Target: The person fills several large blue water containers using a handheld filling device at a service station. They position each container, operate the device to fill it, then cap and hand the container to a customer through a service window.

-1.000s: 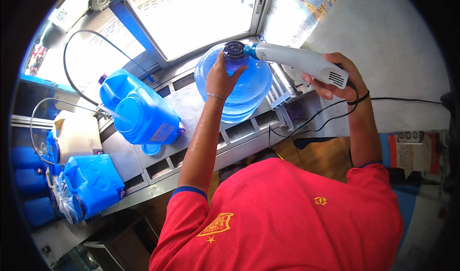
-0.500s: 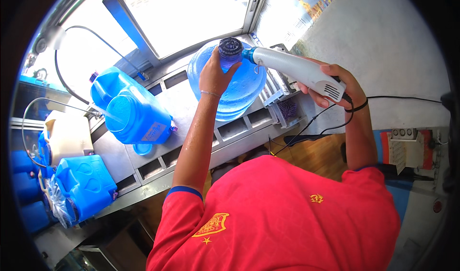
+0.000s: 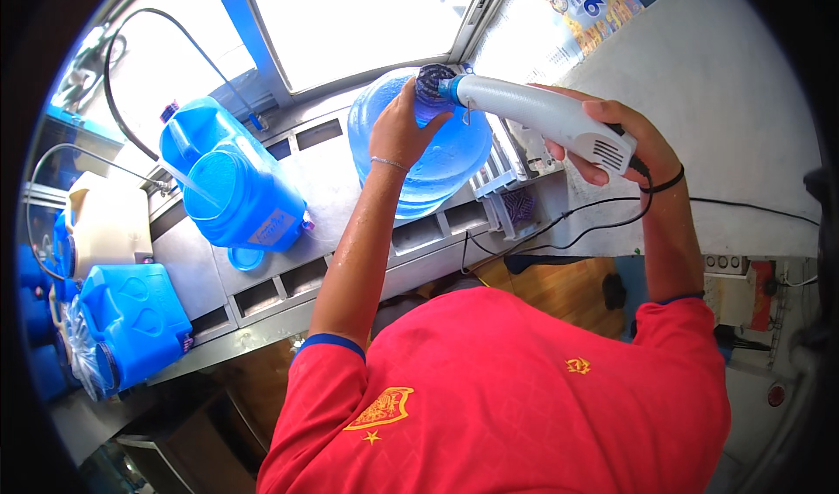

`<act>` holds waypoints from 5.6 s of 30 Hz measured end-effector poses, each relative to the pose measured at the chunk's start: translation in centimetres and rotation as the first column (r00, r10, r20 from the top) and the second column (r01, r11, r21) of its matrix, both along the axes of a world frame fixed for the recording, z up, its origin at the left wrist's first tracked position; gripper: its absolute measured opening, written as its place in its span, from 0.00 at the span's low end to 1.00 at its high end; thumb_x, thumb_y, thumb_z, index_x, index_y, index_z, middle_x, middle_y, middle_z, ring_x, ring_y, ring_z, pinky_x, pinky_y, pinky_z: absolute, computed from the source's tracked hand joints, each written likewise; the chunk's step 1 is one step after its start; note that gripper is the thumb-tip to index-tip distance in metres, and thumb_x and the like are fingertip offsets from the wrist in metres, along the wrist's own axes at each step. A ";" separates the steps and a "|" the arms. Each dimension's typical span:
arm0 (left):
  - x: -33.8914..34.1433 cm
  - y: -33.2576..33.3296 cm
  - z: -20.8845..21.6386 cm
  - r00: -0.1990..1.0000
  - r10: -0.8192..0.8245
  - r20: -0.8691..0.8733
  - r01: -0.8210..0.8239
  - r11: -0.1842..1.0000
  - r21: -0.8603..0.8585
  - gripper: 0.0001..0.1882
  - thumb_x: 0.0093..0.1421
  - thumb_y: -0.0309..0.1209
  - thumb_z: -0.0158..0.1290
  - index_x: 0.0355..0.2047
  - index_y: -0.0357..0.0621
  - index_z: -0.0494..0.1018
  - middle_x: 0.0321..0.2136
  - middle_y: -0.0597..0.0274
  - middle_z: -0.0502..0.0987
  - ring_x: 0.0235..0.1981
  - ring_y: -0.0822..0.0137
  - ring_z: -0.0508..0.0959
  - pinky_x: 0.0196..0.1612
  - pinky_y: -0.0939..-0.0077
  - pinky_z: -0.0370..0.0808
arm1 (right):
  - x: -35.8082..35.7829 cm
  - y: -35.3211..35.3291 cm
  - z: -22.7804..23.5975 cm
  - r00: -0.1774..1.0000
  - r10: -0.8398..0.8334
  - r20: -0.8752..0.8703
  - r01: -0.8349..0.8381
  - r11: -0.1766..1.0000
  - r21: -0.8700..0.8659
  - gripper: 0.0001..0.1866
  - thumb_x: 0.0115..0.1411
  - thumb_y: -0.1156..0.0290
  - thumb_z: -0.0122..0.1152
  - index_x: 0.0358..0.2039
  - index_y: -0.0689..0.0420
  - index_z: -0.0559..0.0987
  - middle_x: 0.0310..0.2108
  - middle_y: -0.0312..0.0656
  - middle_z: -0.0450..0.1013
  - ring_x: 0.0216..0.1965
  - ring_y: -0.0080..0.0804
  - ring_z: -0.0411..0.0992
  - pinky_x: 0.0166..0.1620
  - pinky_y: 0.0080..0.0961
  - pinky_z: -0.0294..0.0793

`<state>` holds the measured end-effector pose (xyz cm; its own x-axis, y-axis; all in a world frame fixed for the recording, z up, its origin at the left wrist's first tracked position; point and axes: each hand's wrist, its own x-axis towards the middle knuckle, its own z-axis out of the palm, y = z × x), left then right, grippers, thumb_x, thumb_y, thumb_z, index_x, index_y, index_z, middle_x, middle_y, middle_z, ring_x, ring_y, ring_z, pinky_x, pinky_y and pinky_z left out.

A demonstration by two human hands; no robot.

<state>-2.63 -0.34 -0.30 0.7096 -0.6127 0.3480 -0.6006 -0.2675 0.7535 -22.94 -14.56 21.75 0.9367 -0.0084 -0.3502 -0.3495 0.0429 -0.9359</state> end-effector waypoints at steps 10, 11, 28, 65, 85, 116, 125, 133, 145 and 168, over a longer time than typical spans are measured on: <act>-0.1 0.3 0.4 1.000 0.004 0.000 -0.004 0.999 -0.039 0.37 0.51 0.46 0.68 0.58 0.45 0.67 0.45 0.48 0.80 0.47 0.49 0.81 0.46 0.58 0.78 | 2.1 -1.7 1.8 0.995 0.087 -0.054 -0.085 0.996 0.037 0.34 0.69 0.48 0.45 0.61 0.65 0.67 0.32 0.44 0.76 0.13 0.24 0.68 0.16 0.19 0.68; 0.0 0.2 0.4 1.000 -0.002 -0.001 0.002 0.999 -0.044 0.37 0.51 0.46 0.68 0.58 0.45 0.67 0.45 0.48 0.80 0.46 0.49 0.81 0.46 0.58 0.78 | 2.3 -1.8 1.9 0.994 0.098 -0.057 -0.096 0.995 0.034 0.34 0.69 0.48 0.45 0.61 0.65 0.67 0.32 0.44 0.76 0.13 0.24 0.68 0.16 0.19 0.68; 0.1 0.3 0.5 1.000 -0.019 -0.002 0.019 0.998 -0.063 0.36 0.52 0.45 0.67 0.57 0.45 0.67 0.44 0.49 0.81 0.47 0.49 0.80 0.46 0.58 0.77 | 6.0 -4.2 3.4 0.978 0.161 -0.135 -0.158 0.987 0.028 0.34 0.68 0.47 0.47 0.65 0.59 0.65 0.33 0.43 0.74 0.13 0.21 0.67 0.16 0.18 0.66; 0.2 0.0 0.0 1.000 0.007 -0.001 -0.007 0.998 -0.057 0.40 0.49 0.49 0.69 0.58 0.46 0.67 0.44 0.47 0.81 0.47 0.47 0.80 0.47 0.57 0.77 | 2.7 -9.6 1.5 0.978 0.181 -0.105 -0.159 0.970 0.185 0.38 0.70 0.43 0.41 0.64 0.65 0.66 0.30 0.43 0.70 0.10 0.14 0.59 0.13 0.15 0.55; 0.4 -0.8 -0.7 0.998 0.001 0.068 -0.001 1.000 -0.001 0.42 0.49 0.53 0.69 0.56 0.39 0.68 0.42 0.46 0.82 0.45 0.46 0.81 0.44 0.57 0.78 | -4.2 -9.6 -9.5 0.977 -0.020 0.212 -0.110 0.804 0.584 0.38 0.68 0.43 0.44 0.60 0.69 0.67 0.32 0.45 0.70 0.11 0.15 0.58 0.15 0.17 0.61; 2.6 -0.2 3.4 0.646 -0.242 0.724 0.244 0.964 0.104 0.38 0.49 0.39 0.69 0.59 0.41 0.70 0.62 0.50 0.70 0.64 0.50 0.68 0.64 0.54 0.65 | -2.4 -12.0 -19.7 0.892 -0.129 0.432 -0.274 0.605 0.747 0.39 0.68 0.41 0.42 0.60 0.68 0.68 0.31 0.41 0.69 0.11 0.12 0.59 0.15 0.12 0.59; 4.3 -0.6 5.7 0.533 -0.419 0.735 0.367 0.897 0.245 0.33 0.60 0.43 0.60 0.62 0.42 0.69 0.61 0.48 0.71 0.63 0.49 0.70 0.64 0.54 0.67 | -1.4 -13.6 -20.2 0.883 -0.024 0.470 -0.380 0.552 0.742 0.43 0.69 0.40 0.39 0.66 0.71 0.58 0.31 0.41 0.67 0.12 0.10 0.58 0.14 0.13 0.59; 4.1 -1.2 4.3 0.755 -0.281 0.592 0.396 0.916 -0.071 0.35 0.67 0.51 0.48 0.62 0.33 0.66 0.60 0.37 0.69 0.63 0.44 0.69 0.62 0.53 0.69 | 0.4 -16.1 -19.9 0.902 0.029 0.430 -0.360 0.600 0.715 0.44 0.68 0.38 0.40 0.65 0.69 0.59 0.30 0.40 0.69 0.10 0.08 0.58 0.11 0.09 0.57; 5.4 -4.1 4.3 0.876 -0.356 -0.326 0.143 0.836 -0.530 0.34 0.73 0.49 0.29 0.43 0.30 0.76 0.40 0.43 0.81 0.45 0.47 0.81 0.54 0.56 0.76 | 2.1 -18.2 -20.3 0.913 0.126 0.387 -0.382 0.598 0.705 0.44 0.67 0.39 0.42 0.66 0.70 0.59 0.29 0.42 0.69 0.10 0.12 0.61 0.10 0.12 0.60; 5.7 -5.0 6.0 0.673 -0.656 -0.343 0.550 0.753 -0.361 0.23 0.66 0.38 0.43 0.24 0.31 0.77 0.25 0.44 0.81 0.30 0.54 0.81 0.41 0.62 0.77 | 0.6 -17.4 -25.1 0.944 0.106 0.313 -0.328 0.404 0.854 0.43 0.67 0.43 0.47 0.65 0.70 0.56 0.31 0.48 0.69 0.11 0.15 0.63 0.13 0.12 0.67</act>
<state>3.09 -5.38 5.75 0.3121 -0.9079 0.2799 -0.1785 0.2334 0.9559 -22.35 -31.95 -3.38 0.8993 0.4144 0.1398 -0.3108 0.8305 -0.4622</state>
